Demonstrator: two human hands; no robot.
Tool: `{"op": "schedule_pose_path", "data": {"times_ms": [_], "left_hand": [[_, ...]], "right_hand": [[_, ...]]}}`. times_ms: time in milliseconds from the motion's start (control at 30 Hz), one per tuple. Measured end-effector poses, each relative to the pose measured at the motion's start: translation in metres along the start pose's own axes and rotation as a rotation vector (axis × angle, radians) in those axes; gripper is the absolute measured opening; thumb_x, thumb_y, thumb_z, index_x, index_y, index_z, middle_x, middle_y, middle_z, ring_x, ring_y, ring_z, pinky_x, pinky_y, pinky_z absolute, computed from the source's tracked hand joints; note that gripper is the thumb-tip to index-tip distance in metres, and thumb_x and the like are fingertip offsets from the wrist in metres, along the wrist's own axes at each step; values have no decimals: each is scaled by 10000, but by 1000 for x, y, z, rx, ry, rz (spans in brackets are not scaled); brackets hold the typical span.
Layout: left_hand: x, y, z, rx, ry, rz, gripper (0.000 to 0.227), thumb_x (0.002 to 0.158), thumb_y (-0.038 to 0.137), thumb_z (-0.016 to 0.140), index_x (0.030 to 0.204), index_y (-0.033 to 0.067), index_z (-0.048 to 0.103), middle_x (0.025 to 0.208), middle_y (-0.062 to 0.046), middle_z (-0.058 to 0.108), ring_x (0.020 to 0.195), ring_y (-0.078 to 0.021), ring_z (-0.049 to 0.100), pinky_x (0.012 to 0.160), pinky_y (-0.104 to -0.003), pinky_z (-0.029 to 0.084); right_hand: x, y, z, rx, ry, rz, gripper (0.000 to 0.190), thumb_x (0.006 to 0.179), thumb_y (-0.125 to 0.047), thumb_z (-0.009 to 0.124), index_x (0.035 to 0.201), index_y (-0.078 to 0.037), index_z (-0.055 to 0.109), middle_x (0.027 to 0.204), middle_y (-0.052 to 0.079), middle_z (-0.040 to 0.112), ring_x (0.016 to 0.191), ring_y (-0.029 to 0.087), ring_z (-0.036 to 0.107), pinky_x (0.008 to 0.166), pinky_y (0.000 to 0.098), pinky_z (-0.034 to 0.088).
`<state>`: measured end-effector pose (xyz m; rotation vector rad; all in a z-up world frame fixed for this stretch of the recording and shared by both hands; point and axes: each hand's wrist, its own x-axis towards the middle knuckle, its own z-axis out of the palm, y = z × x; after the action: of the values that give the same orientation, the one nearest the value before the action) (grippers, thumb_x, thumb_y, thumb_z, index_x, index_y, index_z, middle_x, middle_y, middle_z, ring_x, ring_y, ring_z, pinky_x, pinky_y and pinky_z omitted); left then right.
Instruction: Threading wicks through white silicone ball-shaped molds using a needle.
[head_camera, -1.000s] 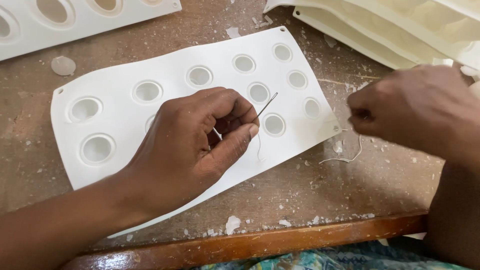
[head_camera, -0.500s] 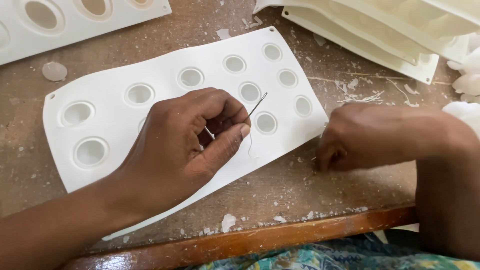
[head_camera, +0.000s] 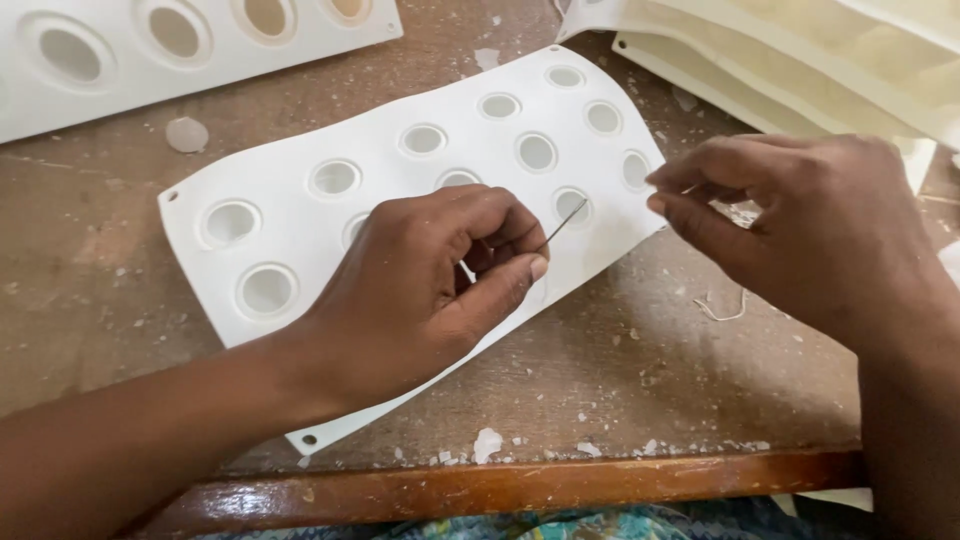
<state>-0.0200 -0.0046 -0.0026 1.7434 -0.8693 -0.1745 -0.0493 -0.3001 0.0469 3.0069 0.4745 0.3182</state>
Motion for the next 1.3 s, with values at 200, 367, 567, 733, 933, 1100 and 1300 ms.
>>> {"op": "schedule_pose_path", "data": {"times_ms": [200, 367, 567, 733, 933, 1100, 1300], "left_hand": [[4, -7, -1, 36, -1, -24, 133, 954, 168, 670, 920, 42, 697, 805, -34, 721, 648, -92, 657, 545, -257, 535], [14, -12, -10, -18, -10, -248, 153, 963, 196, 635, 941, 59, 699, 760, -32, 724, 586, -95, 657, 529, -246, 561], [17, -16, -11, -130, -8, -291, 166, 966, 197, 631, 953, 41, 686, 760, -37, 704, 609, -73, 666, 531, -237, 597], [17, -16, -11, -101, -15, -276, 176, 970, 197, 633, 942, 35, 695, 752, -44, 708, 595, -80, 653, 528, -236, 581], [18, -12, -12, -42, -31, -332, 169, 943, 211, 644, 930, 54, 704, 728, -38, 721, 581, -78, 666, 530, -242, 581], [18, -13, -12, -88, -34, -330, 169, 947, 197, 647, 934, 40, 707, 737, -49, 721, 591, -80, 650, 535, -242, 567], [17, -11, -12, -66, -51, -337, 166, 941, 198, 652, 952, 44, 713, 736, -45, 731, 583, -79, 659, 535, -240, 568]], "right_hand": [[25, 7, 3, -232, -291, 265, 226, 1116, -243, 556, 1248, -120, 693, 997, 50, 795, 670, 191, 742, 502, 293, 553], [25, 22, 24, -144, -538, 248, 180, 944, -285, 684, 1074, -190, 767, 965, 17, 794, 739, 183, 742, 680, 351, 594], [26, 33, 29, 37, -552, 111, 213, 851, -326, 800, 968, -150, 771, 920, 26, 790, 772, 179, 748, 708, 347, 603], [24, 43, 24, -215, -880, 210, 229, 950, -381, 663, 1128, -252, 728, 953, -24, 803, 724, 145, 742, 700, 304, 621], [-40, 244, 83, -217, -583, 332, 212, 927, -322, 694, 1018, -169, 808, 950, 30, 825, 729, 108, 745, 562, 204, 585], [17, 62, -7, -437, -570, 443, 231, 1066, -360, 582, 1162, -244, 757, 989, -22, 809, 699, 93, 766, 530, 232, 538], [19, 59, 7, -573, -605, 427, 284, 1055, -437, 597, 1256, -289, 732, 986, -37, 808, 716, 107, 715, 566, 223, 503]]}}
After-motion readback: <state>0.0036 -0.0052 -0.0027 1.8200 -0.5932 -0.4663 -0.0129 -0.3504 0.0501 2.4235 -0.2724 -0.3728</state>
